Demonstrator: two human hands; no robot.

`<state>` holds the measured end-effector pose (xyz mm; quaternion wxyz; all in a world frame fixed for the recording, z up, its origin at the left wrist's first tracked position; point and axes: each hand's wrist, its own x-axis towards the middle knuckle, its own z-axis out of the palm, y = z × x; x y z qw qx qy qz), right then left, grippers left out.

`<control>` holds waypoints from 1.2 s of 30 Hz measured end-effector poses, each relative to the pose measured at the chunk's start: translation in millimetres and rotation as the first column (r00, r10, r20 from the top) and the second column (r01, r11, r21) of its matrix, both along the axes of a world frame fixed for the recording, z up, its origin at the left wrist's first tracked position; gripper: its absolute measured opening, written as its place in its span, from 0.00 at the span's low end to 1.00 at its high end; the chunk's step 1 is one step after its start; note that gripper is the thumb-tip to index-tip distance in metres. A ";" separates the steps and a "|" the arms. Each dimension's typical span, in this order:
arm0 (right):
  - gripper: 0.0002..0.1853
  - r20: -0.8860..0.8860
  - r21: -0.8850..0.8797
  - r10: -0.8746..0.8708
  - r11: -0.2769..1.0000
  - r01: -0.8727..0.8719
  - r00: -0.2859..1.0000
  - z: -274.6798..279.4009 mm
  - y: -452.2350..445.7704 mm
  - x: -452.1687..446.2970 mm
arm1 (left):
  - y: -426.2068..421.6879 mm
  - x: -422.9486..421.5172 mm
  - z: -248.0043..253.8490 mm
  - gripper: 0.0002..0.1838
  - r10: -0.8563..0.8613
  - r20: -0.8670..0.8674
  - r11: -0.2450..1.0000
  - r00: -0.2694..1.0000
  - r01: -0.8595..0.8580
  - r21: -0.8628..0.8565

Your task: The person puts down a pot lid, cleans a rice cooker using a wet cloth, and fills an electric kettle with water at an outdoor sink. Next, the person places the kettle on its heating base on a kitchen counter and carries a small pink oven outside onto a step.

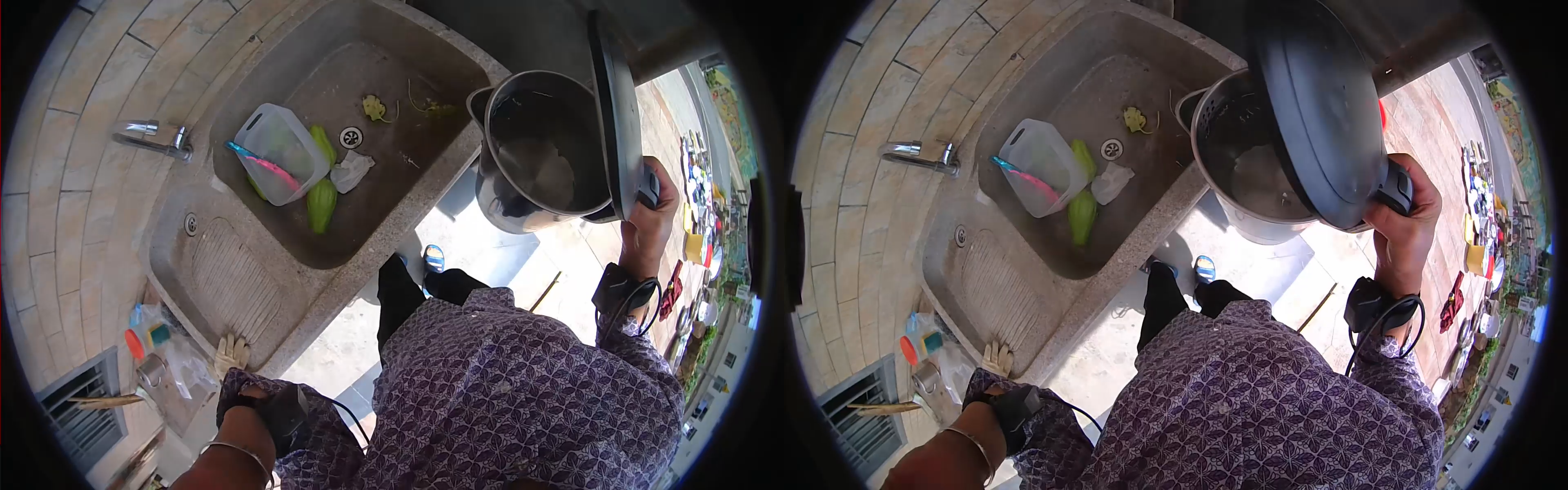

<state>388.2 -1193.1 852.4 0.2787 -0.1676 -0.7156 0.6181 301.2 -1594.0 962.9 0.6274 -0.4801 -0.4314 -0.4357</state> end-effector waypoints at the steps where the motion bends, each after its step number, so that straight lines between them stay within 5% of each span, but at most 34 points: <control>1: 0.26 -0.002 0.006 0.003 1.000 -0.003 1.000 -3.1 11.1 14.1 | 3.2 -3.7 -10.8 0.17 -0.134 0.108 0.988 0.985 0.125 0.088; 2: 0.26 -0.012 0.017 0.005 1.000 -0.005 1.000 -6.0 22.8 27.6 | -26.8 0.1 -35.8 0.12 -0.075 0.366 0.997 0.928 0.066 0.038; 4: 0.26 0.023 0.011 -0.114 0.993 0.114 0.993 -16.5 44.6 56.3 | 7.9 -39.3 -88.4 0.19 -0.280 0.675 0.959 0.683 0.170 0.225; 5: 0.27 0.023 0.014 -0.149 0.989 0.149 0.989 -21.9 54.3 69.2 | 31.7 -62.5 -119.7 0.15 -0.184 0.843 0.970 0.506 -0.044 0.238; 6: 0.27 0.027 0.019 -0.189 0.982 0.188 0.982 -24.8 59.0 79.9 | 32.5 -87.9 -159.9 0.11 -0.175 0.964 0.979 0.201 -0.066 0.191; 8: 0.25 0.056 0.008 -0.239 0.971 0.239 0.969 -21.7 58.7 90.4 | 21.8 -141.5 -262.4 0.09 -0.054 0.983 0.994 -0.177 -0.108 0.035; 11: 0.22 0.060 0.022 -0.348 0.937 0.347 0.936 -24.6 60.1 111.4 | 6.3 -172.3 -337.0 0.16 0.469 0.766 0.833 -0.440 -0.068 -0.549; 14: 0.20 0.061 -0.004 -0.489 0.872 0.490 0.870 -20.5 46.9 115.2 | -1.2 -196.1 -389.6 0.21 0.579 0.610 0.724 -0.540 -0.002 -0.689; 18: 0.22 0.088 0.014 -0.469 0.883 0.470 0.879 -30.1 58.1 132.7 | -0.6 -224.2 -419.0 0.24 0.628 0.407 0.627 -0.664 0.120 -0.770; 25: 0.27 0.073 0.018 -0.549 0.836 0.549 0.833 -26.8 30.8 107.7 | -11.7 -254.4 -454.5 0.26 0.613 0.370 0.676 -0.698 0.220 -0.703; 27: 0.28 0.054 0.014 -0.568 0.823 0.568 0.821 -27.9 27.0 103.1 | -17.4 -264.3 -483.5 0.23 0.471 0.462 0.800 -0.752 0.145 -0.582; 34: 0.27 0.092 0.004 -0.547 0.836 0.549 0.832 -22.1 12.3 85.7 | -3.0 -260.7 -468.9 0.21 0.605 0.294 0.657 -0.740 0.254 -0.710; 36: 0.30 0.091 0.005 -0.581 0.813 0.583 0.809 -22.1 5.2 76.1 | -9.5 -266.5 -476.1 0.21 0.481 0.319 0.784 -0.817 0.238 -0.574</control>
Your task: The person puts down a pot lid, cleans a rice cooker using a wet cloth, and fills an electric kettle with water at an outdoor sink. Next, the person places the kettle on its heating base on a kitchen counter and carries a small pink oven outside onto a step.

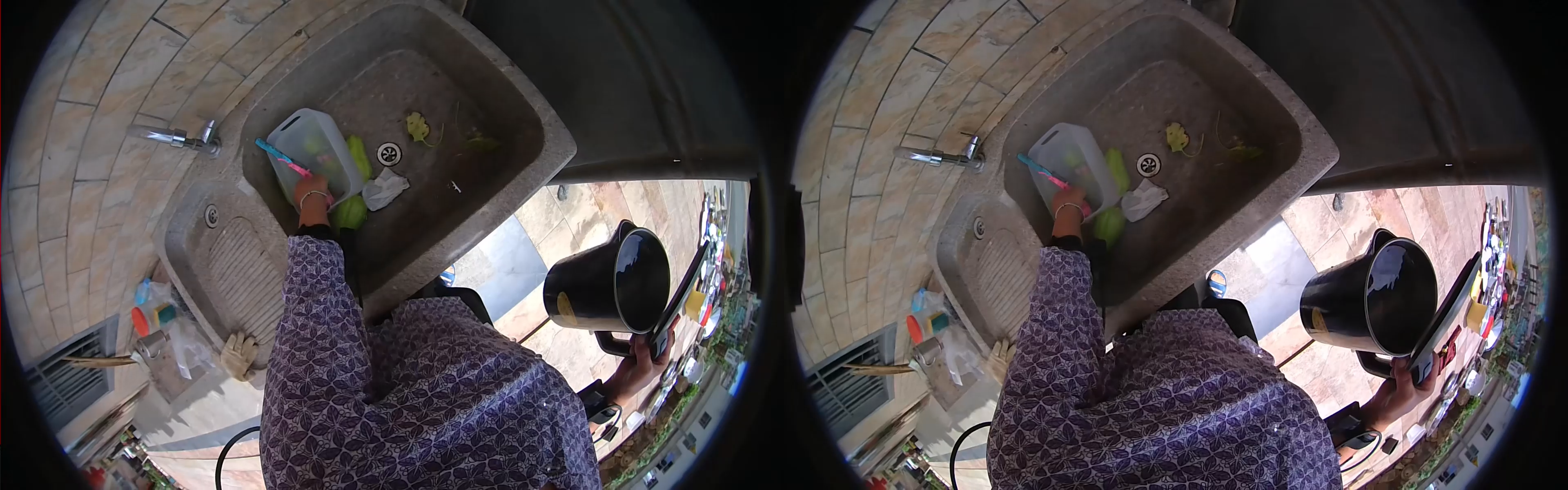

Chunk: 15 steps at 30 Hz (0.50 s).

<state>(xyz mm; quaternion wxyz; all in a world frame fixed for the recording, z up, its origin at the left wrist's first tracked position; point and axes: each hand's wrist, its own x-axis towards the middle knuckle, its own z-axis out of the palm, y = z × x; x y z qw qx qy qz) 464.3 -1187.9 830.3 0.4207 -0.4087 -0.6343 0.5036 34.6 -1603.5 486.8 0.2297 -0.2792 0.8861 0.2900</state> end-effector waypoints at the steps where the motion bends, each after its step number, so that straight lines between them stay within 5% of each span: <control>1: 0.26 0.018 -0.016 0.002 1.000 -0.001 1.000 2.5 -2.4 -4.0 | -2.0 0.0 -4.0 0.21 -0.002 0.003 1.000 1.000 0.002 -0.007; 4: 0.20 0.039 -0.044 0.036 0.998 -0.034 0.999 -3.5 -0.5 -2.0 | 7.7 7.3 6.7 0.20 -0.030 -0.084 0.999 0.996 0.031 0.012; 6: 0.19 0.039 -0.048 0.066 0.997 -0.064 0.997 -6.9 -1.0 -2.3 | 21.5 12.6 42.0 0.15 0.026 -0.044 0.984 0.999 -0.018 0.176; 10: 0.20 0.043 -0.051 0.039 0.998 -0.037 0.998 -8.4 -1.3 0.2 | 1.4 -4.1 -9.9 0.12 -0.053 0.009 0.993 0.999 0.051 0.104; 15: 0.21 0.035 -0.038 0.028 0.999 -0.026 0.999 -4.5 -5.6 5.9 | 24.5 12.1 48.2 0.09 0.213 -0.061 0.959 0.975 -0.197 0.202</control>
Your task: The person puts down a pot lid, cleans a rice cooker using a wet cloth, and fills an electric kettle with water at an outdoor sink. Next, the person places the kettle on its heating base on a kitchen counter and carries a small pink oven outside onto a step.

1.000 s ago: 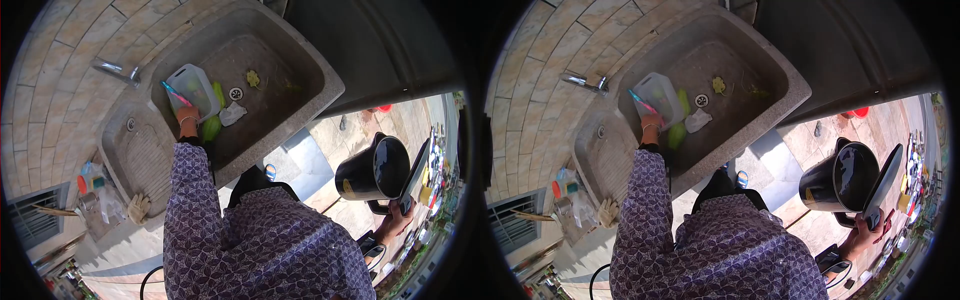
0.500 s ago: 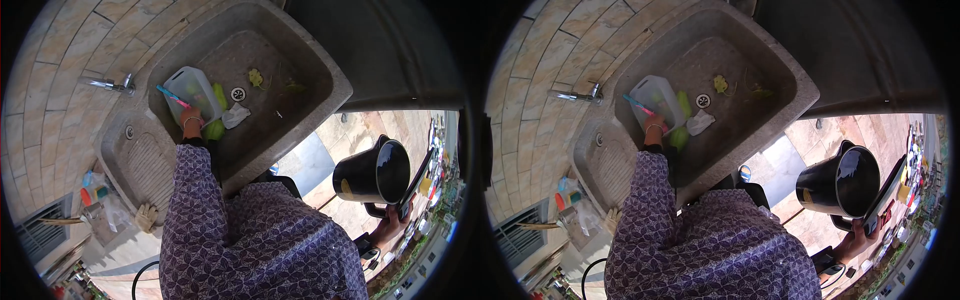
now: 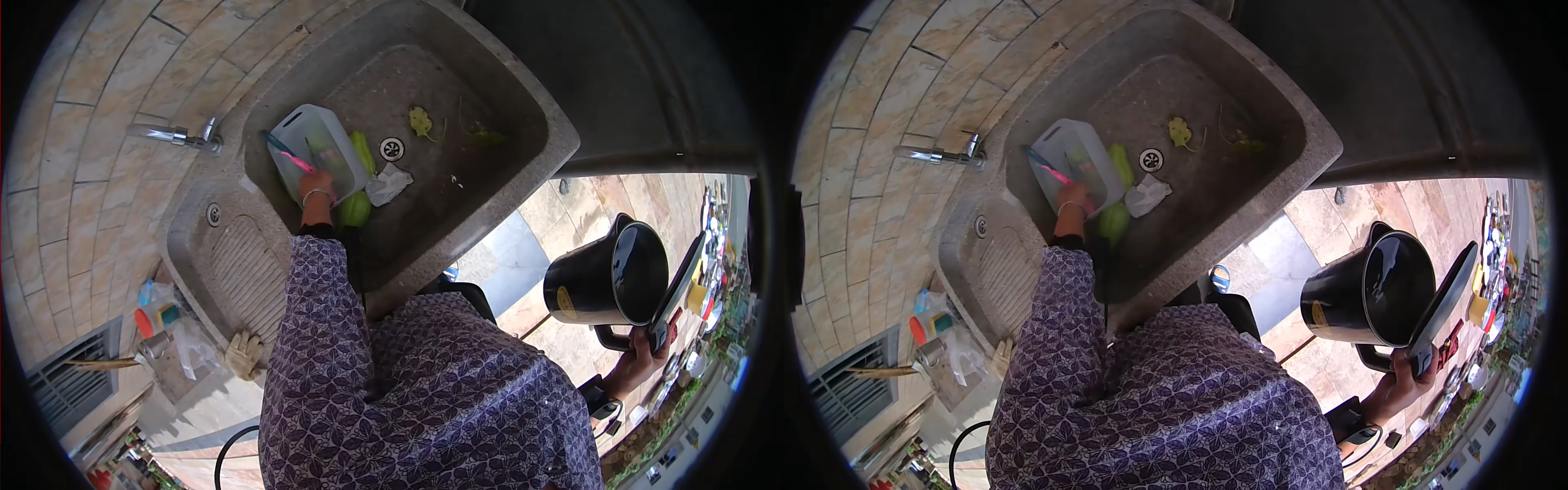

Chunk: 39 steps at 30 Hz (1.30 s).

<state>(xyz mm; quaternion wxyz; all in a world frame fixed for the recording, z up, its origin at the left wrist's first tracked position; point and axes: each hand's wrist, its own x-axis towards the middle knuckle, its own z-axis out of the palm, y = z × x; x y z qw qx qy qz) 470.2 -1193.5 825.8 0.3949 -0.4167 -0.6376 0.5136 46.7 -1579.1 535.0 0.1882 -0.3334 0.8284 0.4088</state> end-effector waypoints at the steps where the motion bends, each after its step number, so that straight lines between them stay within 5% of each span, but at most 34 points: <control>1: 0.22 -0.005 0.002 -0.001 1.000 0.001 1.000 1.6 -1.9 -0.4 | -2.8 0.6 -7.2 0.09 -0.002 0.001 1.000 1.000 0.002 0.002; 3: 0.22 -0.010 0.005 -0.001 1.000 0.001 1.000 3.0 -3.9 -1.3 | -14.0 0.5 -23.4 0.07 0.167 -0.133 0.955 0.977 -0.126 0.269; 4: 0.22 -0.010 0.015 -0.004 1.000 0.004 1.000 3.1 -4.4 -1.3 | -19.4 -1.1 -26.3 0.07 0.166 -0.133 0.955 0.977 -0.126 0.270; 6: 0.22 -0.011 0.024 -0.008 1.000 0.008 1.000 1.9 -3.4 2.2 | -27.4 -1.9 -22.3 0.04 0.048 -0.225 0.889 0.973 0.061 0.454; 9: 0.19 -0.017 0.010 0.024 1.000 -0.024 1.000 -2.3 -2.3 7.9 | -32.1 -0.1 -10.7 0.03 0.123 -0.286 0.800 0.950 0.075 0.595; 13: 0.13 -0.019 0.017 0.052 0.999 -0.052 0.998 -10.2 2.8 15.6 | -24.5 10.9 31.4 0.06 0.217 -0.275 0.733 0.937 0.030 0.679; 22: 0.17 -0.092 -0.003 -0.082 0.997 0.082 0.992 -19.3 29.0 80.5 | 0.3 47.4 96.0 0.10 0.009 -0.294 0.689 0.956 0.207 0.695; 25: 0.18 -0.083 0.002 -0.102 0.995 0.102 0.991 -25.1 47.7 116.1 | 19.7 58.9 100.8 0.11 -0.120 -0.364 0.804 0.923 0.306 0.510; 27: 0.18 -0.098 0.002 -0.137 0.990 0.138 0.986 -29.2 59.3 145.7 | 39.8 68.8 99.8 0.11 -0.358 -0.464 0.831 0.810 0.503 0.237; 29: 0.17 -0.075 0.017 -0.177 0.984 0.179 0.981 -31.2 67.0 166.8 | 56.0 77.1 97.1 0.12 -0.347 -0.497 0.812 0.795 0.520 0.264; 31: 0.17 -0.056 0.023 -0.212 0.977 0.213 0.976 -37.4 73.4 186.6 | 71.0 86.9 97.8 0.13 -0.504 -0.515 0.829 0.694 0.556 -0.063; 32: 0.17 -0.057 0.021 -0.219 0.975 0.221 0.974 -38.3 75.9 198.3 | 81.1 96.3 105.3 0.15 -0.709 -0.487 0.705 0.511 0.547 -0.452; 33: 0.17 -0.058 0.018 -0.227 0.973 0.228 0.972 -39.7 77.7 208.6 | 91.1 102.1 107.4 0.15 -0.721 -0.484 0.691 0.496 0.561 -0.456; 35: 0.16 -0.064 0.009 -0.270 0.963 0.271 0.961 -41.4 78.6 225.3 | 112.6 113.4 111.6 0.16 -0.881 -0.434 0.474 0.190 0.368 -0.800; 39: 0.17 -0.060 0.007 -0.338 0.941 0.339 0.939 -53.1 81.5 254.9 | 155.1 128.4 113.0 0.19 -0.905 -0.415 0.421 0.089 0.316 -0.850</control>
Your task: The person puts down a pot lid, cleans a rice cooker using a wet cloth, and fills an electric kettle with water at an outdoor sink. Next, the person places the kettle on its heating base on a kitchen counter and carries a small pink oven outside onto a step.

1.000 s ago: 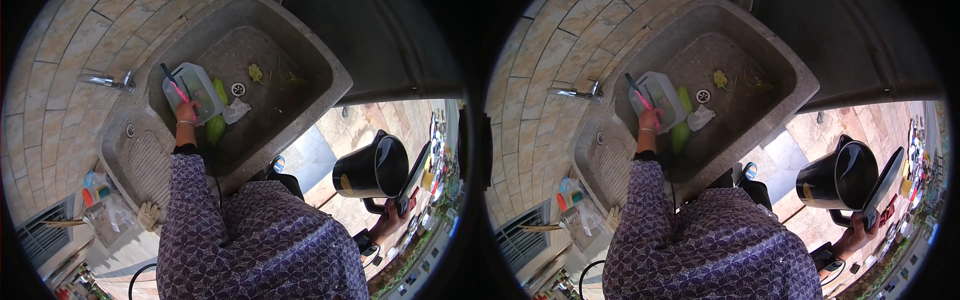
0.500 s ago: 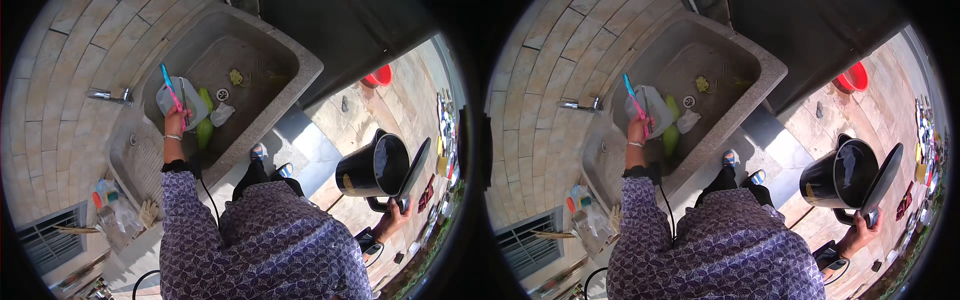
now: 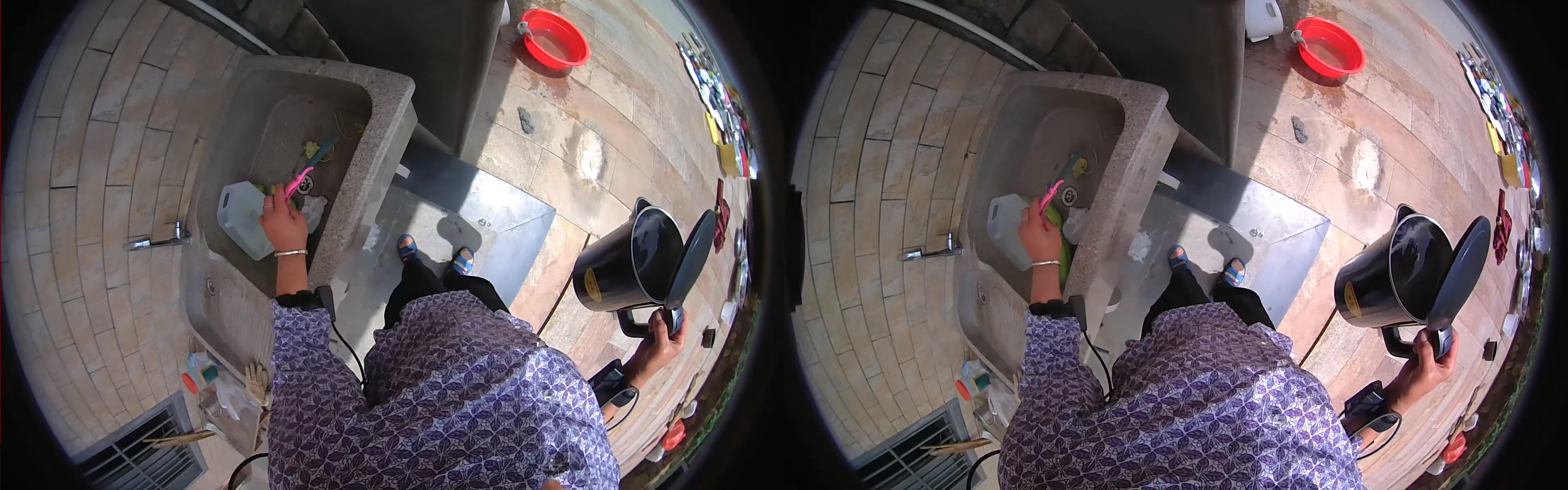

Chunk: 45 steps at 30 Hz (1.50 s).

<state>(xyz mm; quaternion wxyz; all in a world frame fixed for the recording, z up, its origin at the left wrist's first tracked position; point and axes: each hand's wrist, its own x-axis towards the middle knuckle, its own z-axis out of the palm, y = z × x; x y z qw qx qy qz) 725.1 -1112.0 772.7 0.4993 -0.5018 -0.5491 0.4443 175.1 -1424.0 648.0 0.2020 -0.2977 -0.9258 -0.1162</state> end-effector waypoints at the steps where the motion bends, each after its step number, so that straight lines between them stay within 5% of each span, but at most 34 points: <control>1: 0.17 0.003 -0.001 -0.027 1.000 0.027 1.000 -1.1 -0.2 7.4 | 10.2 2.7 0.1 0.20 -0.017 -0.040 1.000 0.999 0.016 -0.022; 14: 0.17 -0.057 0.000 -0.195 0.981 0.195 0.979 -25.3 6.6 53.2 | 141.8 19.6 -18.9 0.23 -0.356 -0.045 0.934 0.933 0.355 -0.029; 25: 0.14 -0.006 -0.027 -0.328 0.944 0.328 0.945 -17.7 31.1 29.5 | 245.9 68.7 -47.4 0.21 -0.423 0.147 0.874 0.894 0.445 -0.193; 32: 0.14 -0.028 -0.049 -0.363 0.931 0.362 0.931 -26.2 63.0 1.4 | 335.3 87.6 -78.6 0.16 -0.545 0.304 0.808 0.781 0.586 -0.058; 34: 0.14 -0.012 -0.053 -0.358 0.933 0.357 0.934 -31.2 94.6 -5.8 | 373.4 91.9 -99.0 0.12 -0.497 0.575 0.833 0.649 0.542 0.109; 36: 0.14 0.003 -0.079 -0.383 0.921 0.382 0.924 -23.6 102.5 -18.1 | 392.9 83.9 -126.9 0.09 -0.568 0.573 0.797 0.591 0.570 0.201; 37: 0.14 0.015 -0.078 -0.380 0.922 0.380 0.925 -20.9 104.9 -23.5 | 404.8 79.2 -131.8 0.09 -0.358 0.870 0.902 0.338 0.365 0.230; 38: 0.14 0.016 -0.074 -0.379 0.922 0.379 0.925 -19.6 109.6 -27.7 | 419.2 75.5 -129.1 0.09 -0.151 0.988 0.975 -0.026 0.158 0.154; 39: 0.14 -0.004 -0.053 -0.391 0.919 0.390 0.920 -19.7 115.6 -31.0 | 433.5 73.5 -122.6 0.09 -0.106 0.980 0.988 -0.172 0.094 0.123; 40: 0.13 -0.016 -0.057 -0.398 0.916 0.397 0.917 -30.2 148.3 -28.0 | 465.0 74.5 -129.9 0.09 -0.085 0.982 0.991 -0.167 0.087 0.100; 42: 0.13 -0.024 -0.062 -0.432 0.901 0.429 0.902 -32.3 162.5 -32.1 | 485.2 66.9 -131.2 0.09 -0.183 0.872 0.983 -0.454 -0.057 0.177; 45: 0.14 -0.047 -0.043 -0.412 0.911 0.410 0.910 -34.7 201.4 -29.7 | 527.1 54.9 -140.9 0.11 -0.205 0.843 0.977 -0.498 -0.054 0.205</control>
